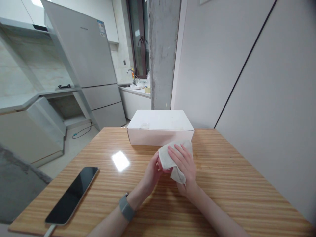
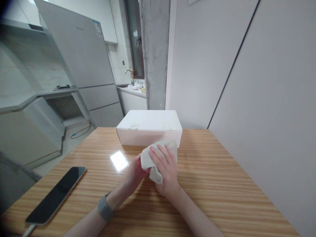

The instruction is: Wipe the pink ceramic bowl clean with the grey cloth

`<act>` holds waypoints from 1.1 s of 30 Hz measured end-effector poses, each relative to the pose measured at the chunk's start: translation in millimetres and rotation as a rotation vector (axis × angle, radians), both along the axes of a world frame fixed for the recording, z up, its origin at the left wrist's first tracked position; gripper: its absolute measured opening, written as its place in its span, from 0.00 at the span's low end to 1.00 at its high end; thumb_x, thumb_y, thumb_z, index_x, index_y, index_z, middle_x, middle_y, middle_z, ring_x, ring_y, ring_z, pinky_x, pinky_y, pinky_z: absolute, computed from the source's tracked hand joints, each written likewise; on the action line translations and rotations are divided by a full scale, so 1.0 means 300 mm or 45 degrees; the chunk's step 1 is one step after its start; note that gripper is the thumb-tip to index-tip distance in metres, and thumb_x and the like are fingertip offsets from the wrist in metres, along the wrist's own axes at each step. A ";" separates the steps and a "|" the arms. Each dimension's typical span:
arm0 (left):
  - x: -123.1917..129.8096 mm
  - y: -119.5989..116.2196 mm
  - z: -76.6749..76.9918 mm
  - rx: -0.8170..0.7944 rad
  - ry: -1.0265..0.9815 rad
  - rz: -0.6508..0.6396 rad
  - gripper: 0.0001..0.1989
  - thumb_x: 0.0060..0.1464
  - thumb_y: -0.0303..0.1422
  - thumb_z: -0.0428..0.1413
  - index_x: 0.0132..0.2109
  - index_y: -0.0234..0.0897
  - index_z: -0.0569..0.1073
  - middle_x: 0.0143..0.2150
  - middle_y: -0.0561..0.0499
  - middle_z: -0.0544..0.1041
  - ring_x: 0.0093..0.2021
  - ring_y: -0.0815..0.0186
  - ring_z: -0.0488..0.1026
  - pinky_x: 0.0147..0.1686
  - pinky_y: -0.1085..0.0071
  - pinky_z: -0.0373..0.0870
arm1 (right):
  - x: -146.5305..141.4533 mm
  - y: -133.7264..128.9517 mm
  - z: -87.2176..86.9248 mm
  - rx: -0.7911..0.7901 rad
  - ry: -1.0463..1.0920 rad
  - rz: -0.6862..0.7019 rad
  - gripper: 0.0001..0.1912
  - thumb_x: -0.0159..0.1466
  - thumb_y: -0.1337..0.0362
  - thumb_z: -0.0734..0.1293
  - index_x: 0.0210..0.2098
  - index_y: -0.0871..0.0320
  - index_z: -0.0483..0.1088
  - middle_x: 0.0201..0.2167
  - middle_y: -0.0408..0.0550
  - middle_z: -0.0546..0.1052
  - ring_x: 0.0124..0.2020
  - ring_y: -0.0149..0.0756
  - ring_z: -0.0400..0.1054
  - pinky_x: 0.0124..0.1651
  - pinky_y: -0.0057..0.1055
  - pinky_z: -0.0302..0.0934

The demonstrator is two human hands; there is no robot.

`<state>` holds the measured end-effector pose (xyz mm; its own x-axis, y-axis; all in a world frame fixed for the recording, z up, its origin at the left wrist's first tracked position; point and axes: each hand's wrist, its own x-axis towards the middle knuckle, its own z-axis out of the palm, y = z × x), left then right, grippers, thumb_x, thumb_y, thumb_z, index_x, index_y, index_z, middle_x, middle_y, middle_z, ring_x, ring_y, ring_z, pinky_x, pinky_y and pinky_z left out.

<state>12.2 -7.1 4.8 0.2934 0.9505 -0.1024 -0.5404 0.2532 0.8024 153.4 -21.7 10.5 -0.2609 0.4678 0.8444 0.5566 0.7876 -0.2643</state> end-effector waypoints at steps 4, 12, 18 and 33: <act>-0.001 -0.002 0.002 0.130 -0.006 -0.001 0.23 0.53 0.38 0.59 0.55 0.37 0.72 0.55 0.43 0.73 0.56 0.56 0.68 0.52 0.65 0.65 | 0.029 0.004 -0.006 -0.034 0.453 -0.055 0.24 0.66 0.61 0.53 0.61 0.50 0.62 0.58 0.49 0.69 0.61 0.51 0.58 0.61 0.58 0.51; 0.003 0.001 -0.004 0.143 -0.289 -0.232 0.24 0.54 0.41 0.59 0.56 0.39 0.71 0.60 0.42 0.69 0.61 0.54 0.63 0.58 0.58 0.60 | -0.012 0.001 -0.028 -0.234 0.795 0.111 0.24 0.65 0.54 0.54 0.55 0.53 0.68 0.56 0.50 0.71 0.60 0.52 0.61 0.63 0.55 0.51; 0.013 0.011 -0.010 0.161 -0.216 -0.106 0.24 0.49 0.39 0.63 0.52 0.34 0.73 0.55 0.40 0.73 0.58 0.54 0.67 0.57 0.61 0.62 | -0.014 0.001 -0.026 -0.163 0.512 0.063 0.24 0.67 0.58 0.53 0.59 0.51 0.64 0.57 0.49 0.71 0.61 0.50 0.60 0.63 0.56 0.49; -0.014 0.023 0.031 0.134 -0.102 0.054 0.24 0.52 0.47 0.56 0.49 0.33 0.75 0.51 0.42 0.76 0.52 0.54 0.71 0.52 0.63 0.65 | -0.035 0.037 -0.032 -0.587 0.714 0.091 0.27 0.67 0.57 0.57 0.65 0.51 0.54 0.66 0.47 0.59 0.66 0.43 0.52 0.67 0.47 0.47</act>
